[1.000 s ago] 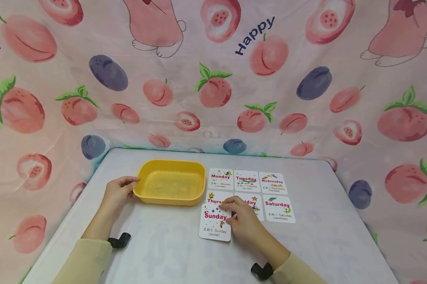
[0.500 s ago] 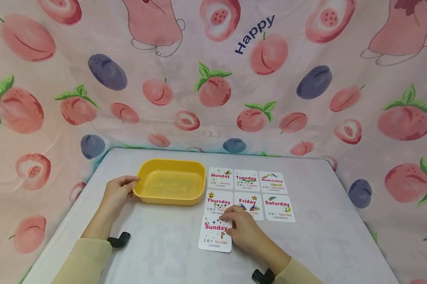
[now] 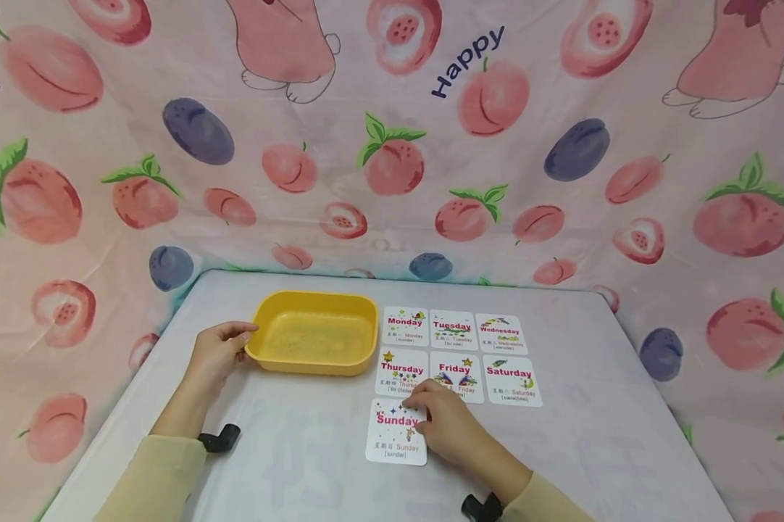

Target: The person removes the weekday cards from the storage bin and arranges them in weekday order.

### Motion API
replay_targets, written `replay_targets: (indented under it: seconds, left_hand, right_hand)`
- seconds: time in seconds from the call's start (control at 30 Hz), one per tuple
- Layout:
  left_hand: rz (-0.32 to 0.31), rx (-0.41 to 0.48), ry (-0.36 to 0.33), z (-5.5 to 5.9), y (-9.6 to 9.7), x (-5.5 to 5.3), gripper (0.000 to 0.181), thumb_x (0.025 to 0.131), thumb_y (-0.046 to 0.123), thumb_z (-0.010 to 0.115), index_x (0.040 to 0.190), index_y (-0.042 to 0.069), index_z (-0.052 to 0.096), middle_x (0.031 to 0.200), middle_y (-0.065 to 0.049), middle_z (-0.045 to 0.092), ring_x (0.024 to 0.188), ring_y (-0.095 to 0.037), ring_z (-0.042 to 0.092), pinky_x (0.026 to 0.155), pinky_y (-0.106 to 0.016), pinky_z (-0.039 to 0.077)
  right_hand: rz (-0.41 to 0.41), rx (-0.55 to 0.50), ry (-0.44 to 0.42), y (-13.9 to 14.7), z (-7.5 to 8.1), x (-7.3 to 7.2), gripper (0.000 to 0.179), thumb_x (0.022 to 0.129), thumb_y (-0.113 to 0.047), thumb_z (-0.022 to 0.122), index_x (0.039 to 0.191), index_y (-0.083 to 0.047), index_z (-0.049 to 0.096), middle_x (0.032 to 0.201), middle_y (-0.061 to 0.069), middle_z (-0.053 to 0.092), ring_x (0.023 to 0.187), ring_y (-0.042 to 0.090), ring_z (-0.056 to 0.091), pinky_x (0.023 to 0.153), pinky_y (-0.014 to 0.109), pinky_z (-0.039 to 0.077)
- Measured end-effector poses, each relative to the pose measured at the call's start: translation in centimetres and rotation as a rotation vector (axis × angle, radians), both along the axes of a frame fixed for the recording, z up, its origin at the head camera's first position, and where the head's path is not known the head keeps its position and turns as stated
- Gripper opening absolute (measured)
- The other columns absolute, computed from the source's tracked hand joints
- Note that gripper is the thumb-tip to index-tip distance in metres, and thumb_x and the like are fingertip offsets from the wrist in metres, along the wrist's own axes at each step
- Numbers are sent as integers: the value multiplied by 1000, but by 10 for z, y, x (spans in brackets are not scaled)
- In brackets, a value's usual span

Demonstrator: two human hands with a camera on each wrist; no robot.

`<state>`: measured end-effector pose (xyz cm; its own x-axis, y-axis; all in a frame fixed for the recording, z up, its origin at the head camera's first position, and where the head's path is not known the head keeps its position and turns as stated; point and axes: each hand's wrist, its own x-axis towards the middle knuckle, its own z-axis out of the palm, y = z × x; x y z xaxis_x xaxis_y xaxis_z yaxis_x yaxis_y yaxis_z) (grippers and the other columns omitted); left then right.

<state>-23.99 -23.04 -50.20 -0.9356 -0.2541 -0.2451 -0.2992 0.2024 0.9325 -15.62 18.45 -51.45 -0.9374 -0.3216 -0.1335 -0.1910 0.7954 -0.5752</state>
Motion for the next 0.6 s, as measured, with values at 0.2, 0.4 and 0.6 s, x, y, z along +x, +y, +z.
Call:
replay_targets:
  seconds: [0.2,0.4,0.6]
  left_hand:
    - [-17,-3,-28,1,-1,-2,27,109,7,57,131,0,72,134,-17,60,85,-16,60,69,-23,58]
    - [-31,-77,-62,7,0,-2,27,110,11,57,130,3,73,134,-16,62,91,-20,59,71,-24,59]
    - [-11,-175,-68,11,4,1,29,109,13,56,129,6,75,132,-17,64,87,-22,61,71,-27,58]
  right_hand:
    - [-8,64,62,0,0,3,39,86,-2,85,119,-23,82,120,-13,64,105,8,58,91,30,56]
    - [-17,118,98,-2,-1,4,38,85,-6,86,117,-27,83,121,-12,65,118,12,60,106,43,56]
    - [-17,155,112,-3,-1,3,42,84,-12,90,121,-29,81,120,-12,64,108,9,56,96,37,56]
